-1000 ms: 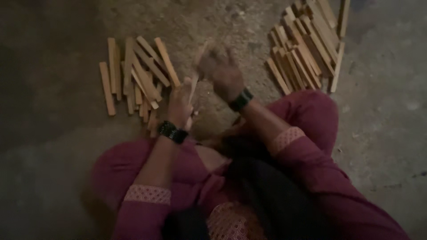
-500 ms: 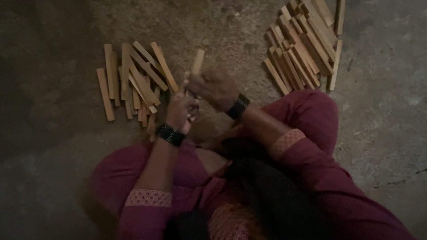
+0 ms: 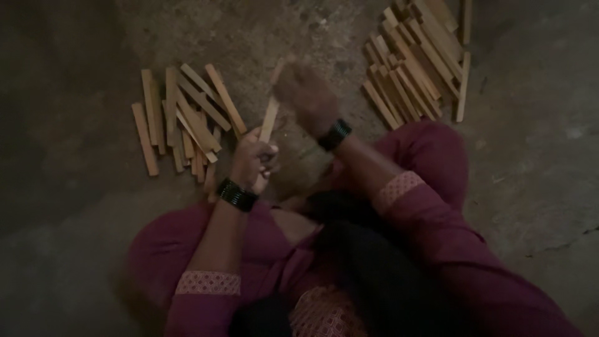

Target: The person sits on a concrete floor and sorts wooden sticks one at a time, moving each stick from a central pile into one of two separate piles on either side. The sticks are picked up by hand, briefly handled, and placed into the left or right group.

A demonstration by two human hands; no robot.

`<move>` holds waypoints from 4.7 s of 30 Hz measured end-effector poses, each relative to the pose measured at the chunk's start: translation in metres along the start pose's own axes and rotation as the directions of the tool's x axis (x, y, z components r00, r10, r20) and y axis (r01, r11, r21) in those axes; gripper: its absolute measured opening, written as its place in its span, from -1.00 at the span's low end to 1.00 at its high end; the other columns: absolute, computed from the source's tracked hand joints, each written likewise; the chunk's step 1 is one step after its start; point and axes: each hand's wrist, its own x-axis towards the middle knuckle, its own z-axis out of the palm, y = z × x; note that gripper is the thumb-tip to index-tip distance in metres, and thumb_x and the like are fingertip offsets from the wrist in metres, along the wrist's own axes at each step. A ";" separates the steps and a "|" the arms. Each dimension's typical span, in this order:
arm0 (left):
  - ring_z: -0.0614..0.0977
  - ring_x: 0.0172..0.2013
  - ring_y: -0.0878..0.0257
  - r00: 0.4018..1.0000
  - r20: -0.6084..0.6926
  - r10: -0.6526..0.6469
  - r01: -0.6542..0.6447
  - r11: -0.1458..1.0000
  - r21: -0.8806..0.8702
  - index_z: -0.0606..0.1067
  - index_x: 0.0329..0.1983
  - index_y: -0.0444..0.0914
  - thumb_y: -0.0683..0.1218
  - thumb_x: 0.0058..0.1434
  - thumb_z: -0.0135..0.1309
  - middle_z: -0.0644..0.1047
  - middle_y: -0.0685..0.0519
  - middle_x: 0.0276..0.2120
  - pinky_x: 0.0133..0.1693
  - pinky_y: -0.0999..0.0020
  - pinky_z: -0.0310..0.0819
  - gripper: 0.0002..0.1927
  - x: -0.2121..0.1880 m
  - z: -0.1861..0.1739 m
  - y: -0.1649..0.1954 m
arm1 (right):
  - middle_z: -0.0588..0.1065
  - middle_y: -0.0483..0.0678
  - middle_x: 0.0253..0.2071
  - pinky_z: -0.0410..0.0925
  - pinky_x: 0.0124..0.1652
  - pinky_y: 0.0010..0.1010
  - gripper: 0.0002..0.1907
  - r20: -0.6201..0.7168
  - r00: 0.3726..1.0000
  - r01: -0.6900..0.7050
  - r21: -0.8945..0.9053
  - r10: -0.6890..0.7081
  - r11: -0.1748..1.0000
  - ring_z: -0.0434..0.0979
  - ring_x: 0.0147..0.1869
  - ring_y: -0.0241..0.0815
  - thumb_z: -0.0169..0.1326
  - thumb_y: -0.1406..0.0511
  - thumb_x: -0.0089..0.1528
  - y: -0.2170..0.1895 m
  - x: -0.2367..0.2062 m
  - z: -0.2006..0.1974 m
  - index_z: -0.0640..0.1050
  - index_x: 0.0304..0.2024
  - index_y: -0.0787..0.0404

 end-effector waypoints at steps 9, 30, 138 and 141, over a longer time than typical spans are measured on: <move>0.25 -0.66 0.42 0.978 -0.206 0.022 0.010 0.988 0.154 0.32 0.40 -0.31 -0.28 0.13 -0.04 0.32 0.19 -0.55 -0.62 0.47 0.17 -0.32 0.008 0.001 0.008 | 0.58 -0.01 0.01 0.39 -0.12 -0.17 -0.63 0.165 0.891 -0.452 0.224 0.423 0.863 0.52 -0.06 -0.03 0.05 0.45 0.28 -0.003 -0.009 0.011 0.63 0.09 0.04; 0.25 -0.64 0.36 0.893 -0.400 0.205 -0.185 0.979 0.087 0.44 -0.04 -0.20 0.00 0.36 -0.08 0.28 0.14 -0.57 -0.63 0.41 0.14 -0.77 -0.022 0.035 0.015 | 0.50 -0.04 -0.25 0.47 -0.28 -0.22 -0.80 0.210 0.687 -0.220 0.973 0.695 -0.077 0.52 -0.27 -0.21 0.27 0.33 0.37 0.010 -0.010 -0.094 0.48 -0.13 0.22; 0.39 -0.60 0.35 0.995 -0.024 -0.095 0.096 0.991 0.098 0.37 0.14 -0.18 -0.02 0.40 -0.01 0.41 0.14 -0.49 -0.56 0.37 0.30 -0.70 0.123 -0.018 -0.027 | 0.49 -0.03 -0.31 0.28 -0.39 -0.19 -0.78 0.200 0.974 -0.144 0.170 0.108 0.975 0.42 -0.35 -0.05 0.24 0.34 0.34 0.075 -0.009 0.020 0.62 0.04 0.02; 0.26 -0.67 0.38 0.979 -0.108 -0.175 0.183 0.981 0.070 0.35 -0.11 -0.19 0.18 0.45 -0.10 0.32 0.16 -0.59 -0.62 0.41 0.13 -0.65 0.105 -0.001 -0.025 | 0.54 -0.01 -0.37 0.32 -0.41 -0.15 -0.82 0.356 0.922 -0.241 0.228 0.150 0.943 0.49 -0.37 0.03 0.13 0.30 0.28 0.067 -0.006 0.002 0.66 -0.08 0.05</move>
